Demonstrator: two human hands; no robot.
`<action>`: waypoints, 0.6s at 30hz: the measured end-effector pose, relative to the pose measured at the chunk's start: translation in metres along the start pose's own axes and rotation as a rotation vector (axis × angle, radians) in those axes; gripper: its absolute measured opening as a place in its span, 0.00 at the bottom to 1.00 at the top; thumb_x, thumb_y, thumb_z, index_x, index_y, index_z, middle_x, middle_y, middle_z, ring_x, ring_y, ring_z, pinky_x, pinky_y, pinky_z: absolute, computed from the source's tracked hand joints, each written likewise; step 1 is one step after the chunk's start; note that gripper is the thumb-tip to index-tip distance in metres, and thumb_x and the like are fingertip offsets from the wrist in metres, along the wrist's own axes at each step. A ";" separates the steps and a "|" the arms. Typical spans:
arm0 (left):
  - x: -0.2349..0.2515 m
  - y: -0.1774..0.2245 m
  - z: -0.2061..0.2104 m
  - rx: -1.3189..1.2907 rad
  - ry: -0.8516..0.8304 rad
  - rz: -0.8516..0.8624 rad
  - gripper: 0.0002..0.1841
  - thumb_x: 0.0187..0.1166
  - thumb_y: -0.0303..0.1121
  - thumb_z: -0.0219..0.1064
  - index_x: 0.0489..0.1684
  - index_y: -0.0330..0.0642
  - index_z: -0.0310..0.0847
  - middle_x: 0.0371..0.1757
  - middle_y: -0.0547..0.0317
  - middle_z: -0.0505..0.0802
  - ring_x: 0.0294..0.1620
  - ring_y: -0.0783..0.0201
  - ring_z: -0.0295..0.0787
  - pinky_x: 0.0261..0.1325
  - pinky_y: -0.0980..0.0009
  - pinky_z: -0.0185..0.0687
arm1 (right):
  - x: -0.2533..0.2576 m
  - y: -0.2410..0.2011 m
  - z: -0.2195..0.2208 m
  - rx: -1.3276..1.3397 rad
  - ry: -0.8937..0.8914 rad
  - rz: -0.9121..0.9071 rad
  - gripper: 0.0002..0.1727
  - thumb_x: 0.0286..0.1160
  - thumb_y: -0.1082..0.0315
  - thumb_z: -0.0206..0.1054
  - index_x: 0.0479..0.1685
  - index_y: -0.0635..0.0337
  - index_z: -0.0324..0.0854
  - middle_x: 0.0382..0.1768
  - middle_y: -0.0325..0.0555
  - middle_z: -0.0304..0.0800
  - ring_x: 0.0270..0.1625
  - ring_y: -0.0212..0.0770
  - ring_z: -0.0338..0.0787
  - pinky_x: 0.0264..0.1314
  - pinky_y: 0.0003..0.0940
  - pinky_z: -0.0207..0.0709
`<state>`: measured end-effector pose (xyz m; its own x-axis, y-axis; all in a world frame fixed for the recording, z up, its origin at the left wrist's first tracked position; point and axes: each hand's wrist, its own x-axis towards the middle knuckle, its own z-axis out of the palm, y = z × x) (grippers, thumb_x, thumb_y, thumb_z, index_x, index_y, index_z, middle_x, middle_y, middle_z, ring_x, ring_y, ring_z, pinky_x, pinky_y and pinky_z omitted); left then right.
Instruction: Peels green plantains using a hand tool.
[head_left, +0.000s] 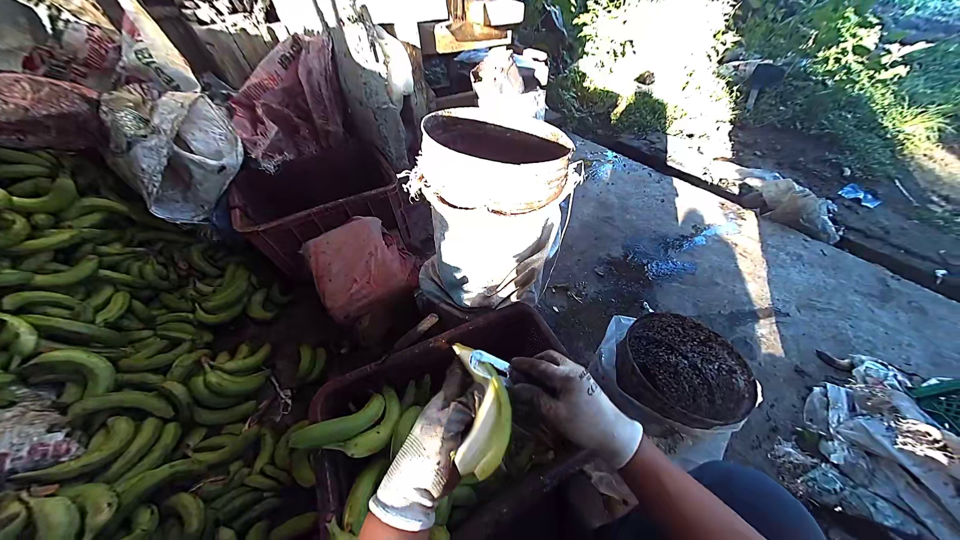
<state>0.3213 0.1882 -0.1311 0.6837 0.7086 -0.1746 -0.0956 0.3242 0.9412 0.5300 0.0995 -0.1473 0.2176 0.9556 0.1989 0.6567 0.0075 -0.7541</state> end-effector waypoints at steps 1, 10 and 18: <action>-0.002 0.002 0.001 0.043 -0.074 -0.068 0.33 0.84 0.36 0.59 0.91 0.47 0.57 0.70 0.51 0.87 0.63 0.62 0.88 0.65 0.63 0.86 | 0.006 0.005 -0.004 -0.041 -0.052 0.067 0.24 0.83 0.44 0.64 0.68 0.45 0.88 0.57 0.42 0.91 0.60 0.37 0.89 0.67 0.41 0.83; 0.018 -0.025 0.005 -0.385 0.154 0.008 0.29 0.84 0.36 0.64 0.83 0.39 0.59 0.56 0.36 0.89 0.50 0.46 0.92 0.51 0.50 0.91 | 0.011 0.011 -0.023 -0.149 0.081 0.274 0.31 0.75 0.34 0.64 0.67 0.44 0.87 0.59 0.41 0.91 0.62 0.39 0.89 0.68 0.48 0.82; 0.027 -0.012 -0.005 -0.895 0.455 0.018 0.19 0.95 0.42 0.39 0.61 0.37 0.70 0.52 0.40 0.91 0.53 0.47 0.93 0.53 0.52 0.91 | -0.025 -0.013 0.047 -0.136 0.102 -0.108 0.26 0.74 0.43 0.72 0.67 0.46 0.87 0.59 0.44 0.91 0.63 0.42 0.88 0.66 0.45 0.83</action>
<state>0.3376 0.2070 -0.1484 0.3534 0.8296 -0.4323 -0.7400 0.5306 0.4134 0.4822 0.0899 -0.1723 0.2081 0.9167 0.3411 0.7698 0.0616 -0.6353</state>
